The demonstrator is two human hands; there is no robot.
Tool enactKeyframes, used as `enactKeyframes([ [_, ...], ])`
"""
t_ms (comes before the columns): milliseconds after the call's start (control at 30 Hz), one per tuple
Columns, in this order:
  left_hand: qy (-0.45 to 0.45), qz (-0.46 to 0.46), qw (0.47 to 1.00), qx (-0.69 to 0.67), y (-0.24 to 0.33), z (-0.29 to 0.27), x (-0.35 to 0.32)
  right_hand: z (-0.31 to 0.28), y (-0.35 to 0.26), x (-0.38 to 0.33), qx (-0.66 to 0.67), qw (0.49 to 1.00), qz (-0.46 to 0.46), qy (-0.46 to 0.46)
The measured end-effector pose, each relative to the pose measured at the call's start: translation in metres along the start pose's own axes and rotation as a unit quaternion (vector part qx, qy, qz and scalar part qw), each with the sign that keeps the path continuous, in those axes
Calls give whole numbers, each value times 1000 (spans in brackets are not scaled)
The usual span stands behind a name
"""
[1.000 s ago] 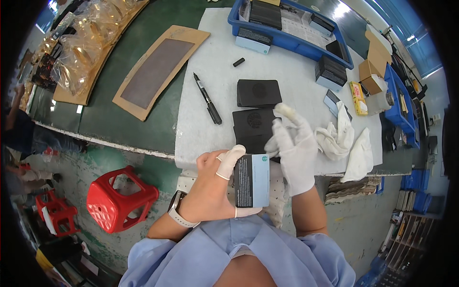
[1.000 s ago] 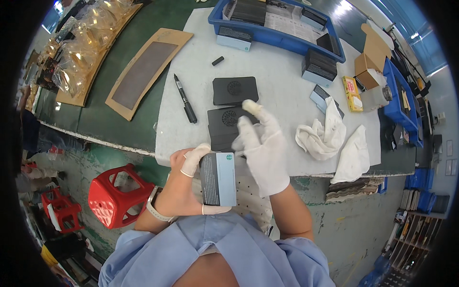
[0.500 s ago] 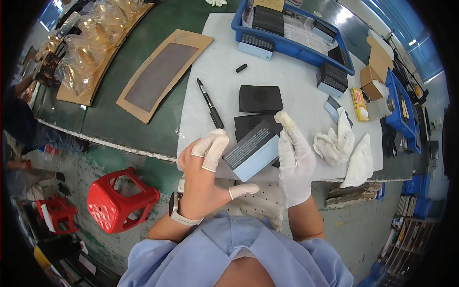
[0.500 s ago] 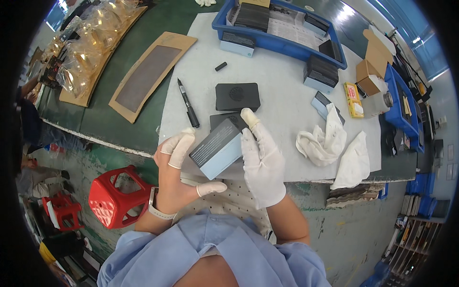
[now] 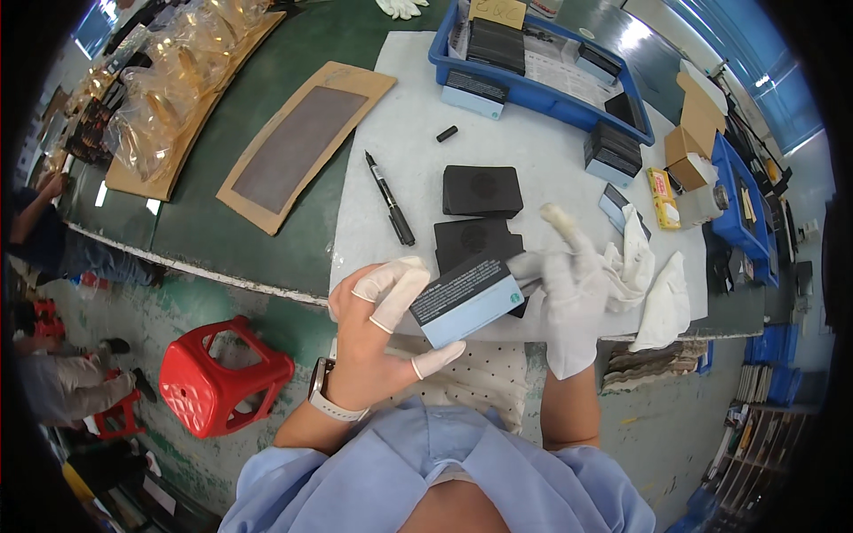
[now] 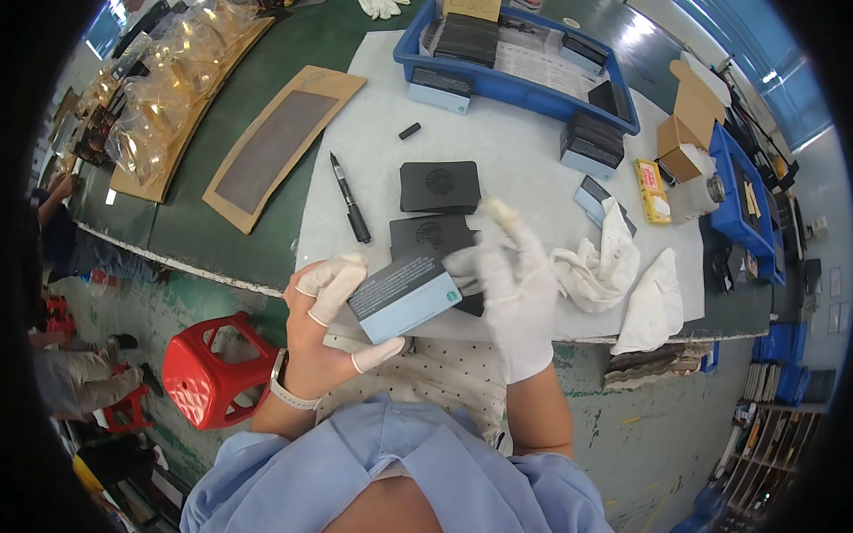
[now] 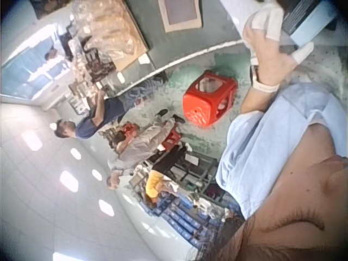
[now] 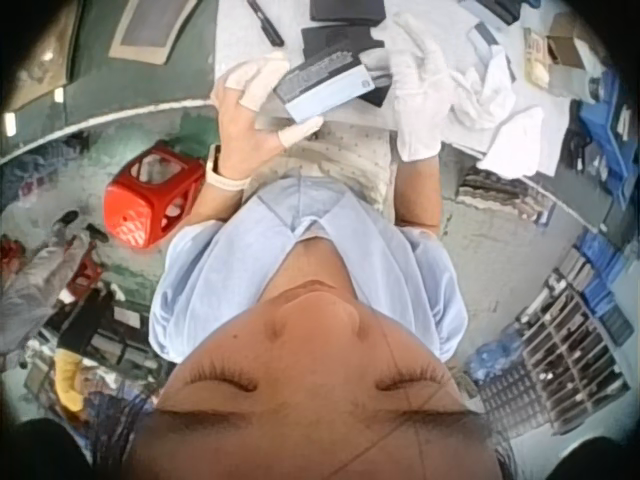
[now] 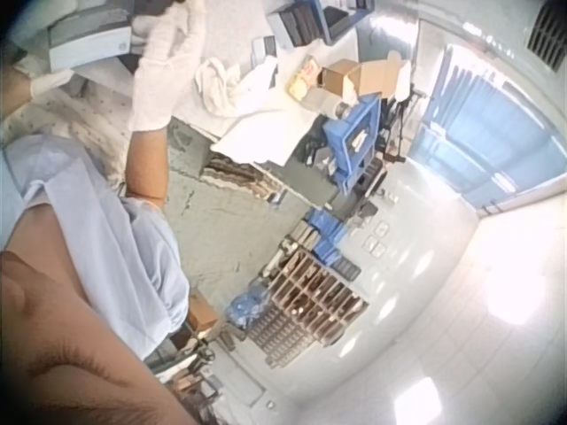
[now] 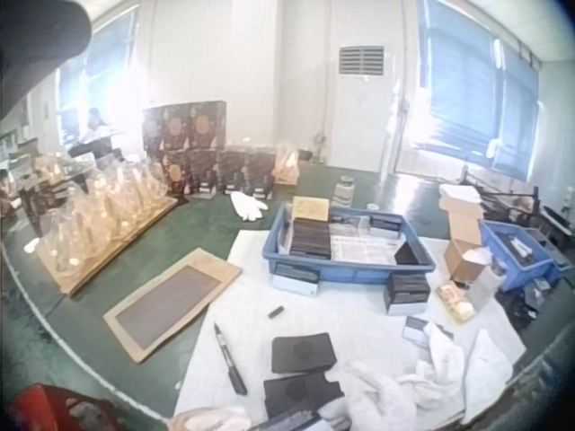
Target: The person cleans the surface of small black rectangular electronic devices using a white cloth. They pick up each device, wipe it thoroughly, and place it back on the table. The person also uses a black marker to write on one of the devices before continuing the cleaning process.
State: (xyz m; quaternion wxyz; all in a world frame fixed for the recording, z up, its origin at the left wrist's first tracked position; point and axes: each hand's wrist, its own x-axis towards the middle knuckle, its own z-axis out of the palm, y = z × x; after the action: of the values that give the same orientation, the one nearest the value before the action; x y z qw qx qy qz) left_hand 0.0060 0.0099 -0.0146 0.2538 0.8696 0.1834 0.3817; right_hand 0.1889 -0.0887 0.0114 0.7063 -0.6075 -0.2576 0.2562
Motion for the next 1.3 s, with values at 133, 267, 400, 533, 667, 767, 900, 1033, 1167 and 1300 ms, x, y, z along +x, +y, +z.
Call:
enactKeyframes([
  [133,-41,15,996,-81,1,1,1,3,-16,5,-113,981,91,-129],
  [267,-59,7,993,-101,3,-3,2,-12,-13,18,-12,995,98,-16],
  [400,-47,16,988,-147,-2,5,5,-19,-13,20,-75,988,64,-119],
  [533,-51,27,992,-109,-5,4,13,-16,-33,23,-152,950,177,-206],
  [667,-20,-18,993,-116,-21,8,13,-20,-40,70,-106,987,103,-65],
  [767,4,-45,988,-147,-32,14,15,-21,-19,128,-212,977,10,-35],
  [900,20,-49,987,-155,-41,13,17,-6,12,179,-295,949,-61,-90],
  [1033,32,-45,988,-142,-53,11,17,15,29,203,-327,933,-86,-121],
  [1167,21,-38,986,-158,-55,12,22,16,43,213,-431,877,-181,-111],
  [1300,2,-35,987,-159,-54,11,23,7,51,220,-559,774,-291,-61],
])
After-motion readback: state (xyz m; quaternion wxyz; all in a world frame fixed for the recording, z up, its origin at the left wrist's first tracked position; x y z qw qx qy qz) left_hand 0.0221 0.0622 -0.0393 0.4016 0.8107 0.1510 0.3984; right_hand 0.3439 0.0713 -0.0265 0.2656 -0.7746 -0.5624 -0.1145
